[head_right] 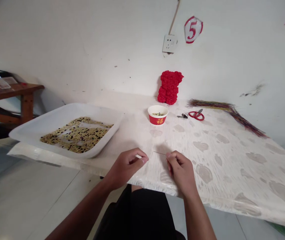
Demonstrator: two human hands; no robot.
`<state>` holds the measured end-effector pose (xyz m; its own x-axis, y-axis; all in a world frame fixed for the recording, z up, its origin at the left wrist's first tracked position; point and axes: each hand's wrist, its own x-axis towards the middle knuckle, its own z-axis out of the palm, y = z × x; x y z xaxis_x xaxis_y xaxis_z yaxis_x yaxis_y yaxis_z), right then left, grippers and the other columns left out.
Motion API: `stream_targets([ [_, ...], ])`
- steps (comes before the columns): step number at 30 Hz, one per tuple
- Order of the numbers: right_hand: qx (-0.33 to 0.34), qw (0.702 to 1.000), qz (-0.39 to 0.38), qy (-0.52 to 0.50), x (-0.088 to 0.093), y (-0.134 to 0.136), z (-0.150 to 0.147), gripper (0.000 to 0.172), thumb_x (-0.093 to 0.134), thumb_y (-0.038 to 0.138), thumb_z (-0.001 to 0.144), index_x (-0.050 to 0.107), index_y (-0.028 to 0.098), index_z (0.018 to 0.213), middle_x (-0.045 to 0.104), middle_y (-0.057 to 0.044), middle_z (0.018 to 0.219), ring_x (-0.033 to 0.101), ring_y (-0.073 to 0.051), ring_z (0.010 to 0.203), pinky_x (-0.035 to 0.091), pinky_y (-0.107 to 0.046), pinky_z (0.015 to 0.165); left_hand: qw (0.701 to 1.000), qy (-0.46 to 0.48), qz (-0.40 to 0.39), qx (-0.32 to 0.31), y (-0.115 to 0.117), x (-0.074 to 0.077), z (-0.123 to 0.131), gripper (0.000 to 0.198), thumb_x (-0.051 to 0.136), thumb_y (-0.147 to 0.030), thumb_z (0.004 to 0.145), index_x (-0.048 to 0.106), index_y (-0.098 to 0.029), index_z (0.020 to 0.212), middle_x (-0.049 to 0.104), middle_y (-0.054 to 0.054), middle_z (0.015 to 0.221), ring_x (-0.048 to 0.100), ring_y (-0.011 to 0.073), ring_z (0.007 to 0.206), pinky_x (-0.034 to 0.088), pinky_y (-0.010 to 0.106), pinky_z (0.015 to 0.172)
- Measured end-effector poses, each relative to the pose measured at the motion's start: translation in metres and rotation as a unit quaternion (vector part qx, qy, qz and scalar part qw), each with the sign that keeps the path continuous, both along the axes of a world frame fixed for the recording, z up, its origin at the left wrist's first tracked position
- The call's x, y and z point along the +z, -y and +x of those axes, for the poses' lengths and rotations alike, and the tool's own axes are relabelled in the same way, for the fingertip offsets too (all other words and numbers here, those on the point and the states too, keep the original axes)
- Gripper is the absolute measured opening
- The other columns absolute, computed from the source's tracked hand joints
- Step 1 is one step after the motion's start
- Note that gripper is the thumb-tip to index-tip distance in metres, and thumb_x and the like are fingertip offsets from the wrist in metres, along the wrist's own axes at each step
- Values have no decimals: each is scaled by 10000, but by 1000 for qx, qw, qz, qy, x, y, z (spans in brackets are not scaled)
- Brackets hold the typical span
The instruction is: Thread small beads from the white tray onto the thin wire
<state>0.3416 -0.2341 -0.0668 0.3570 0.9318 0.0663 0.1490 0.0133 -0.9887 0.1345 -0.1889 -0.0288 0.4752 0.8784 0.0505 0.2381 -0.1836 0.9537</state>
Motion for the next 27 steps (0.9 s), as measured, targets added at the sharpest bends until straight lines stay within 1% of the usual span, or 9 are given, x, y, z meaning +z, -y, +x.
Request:
stream_targets([
  [3, -2, 999, 3, -34, -9, 0, 1, 399, 637, 462, 927, 528, 210, 638, 467, 44, 559, 413, -122, 491, 305, -283, 507, 998, -41, 34, -20, 9, 27, -23, 208, 570, -390, 920, 691, -221, 930, 376, -87, 488, 292, 81, 453, 211, 222, 445],
  [6, -1, 1000, 1, -3, -10, 0, 1, 410, 635, 465, 926, 522, 210, 626, 477, 36, 562, 420, -128, 518, 307, -288, 528, 982, -96, 159, 28, 4, 61, -53, 256, 566, -431, 922, 723, -229, 908, 391, -73, 505, 304, 87, 475, 231, 225, 459],
  [9, 0, 999, -13, 42, -6, 2, 1, 403, 634, 453, 919, 532, 212, 613, 484, 31, 537, 418, -138, 532, 317, -298, 552, 953, -178, 228, 92, -13, 91, -84, 326, 531, -469, 925, 729, -217, 871, 501, -37, 545, 399, 105, 507, 291, 238, 493],
  [12, -6, 998, -17, 55, -1, 3, -1, 388, 629, 412, 906, 518, 215, 591, 478, 29, 515, 411, -144, 529, 321, -304, 557, 931, -267, 223, 108, -43, 106, -116, 347, 556, -516, 889, 718, -209, 874, 569, -12, 593, 443, 119, 514, 304, 248, 498],
  [15, 2, 997, -19, 68, 3, 5, -4, 348, 609, 368, 903, 519, 218, 602, 480, 29, 519, 415, -150, 542, 320, -304, 563, 900, -383, 201, 50, -78, 102, -143, 320, 581, -479, 860, 726, -223, 985, 612, -1, 658, 520, 143, 581, 349, 261, 556],
  [18, 13, 997, -23, 79, 4, 6, -5, 325, 590, 349, 908, 513, 221, 620, 474, 29, 533, 406, -152, 551, 310, -303, 560, 865, -480, 141, -39, -108, 87, -161, 278, 632, -391, 798, 742, -242, 1006, 716, 33, 857, 624, 181, 730, 396, 275, 649],
  [20, 24, 997, -21, 74, 2, 6, -3, 318, 577, 337, 914, 501, 222, 627, 472, 27, 543, 399, -151, 550, 299, -302, 547, 846, -515, 111, -81, -120, 79, -166, 277, 670, -355, 755, 754, -250, 997, 741, 49, 929, 642, 198, 771, 391, 278, 656],
  [23, 38, 998, -2, 50, -1, 6, -1, 301, 560, 306, 916, 491, 222, 635, 472, 21, 571, 415, -151, 552, 304, -302, 535, 835, -533, 108, -80, -125, 72, -167, 269, 731, -299, 702, 769, -228, 959, 744, 52, 890, 623, 193, 735, 366, 267, 629],
  [27, 49, 998, 9, 24, -1, 6, 0, 265, 553, 265, 898, 481, 223, 647, 453, 18, 615, 442, -151, 568, 344, -298, 540, 832, -534, 134, -60, -118, 72, -165, 192, 717, -135, 690, 776, -186, 866, 715, 9, 785, 559, 134, 671, 320, 224, 615],
])
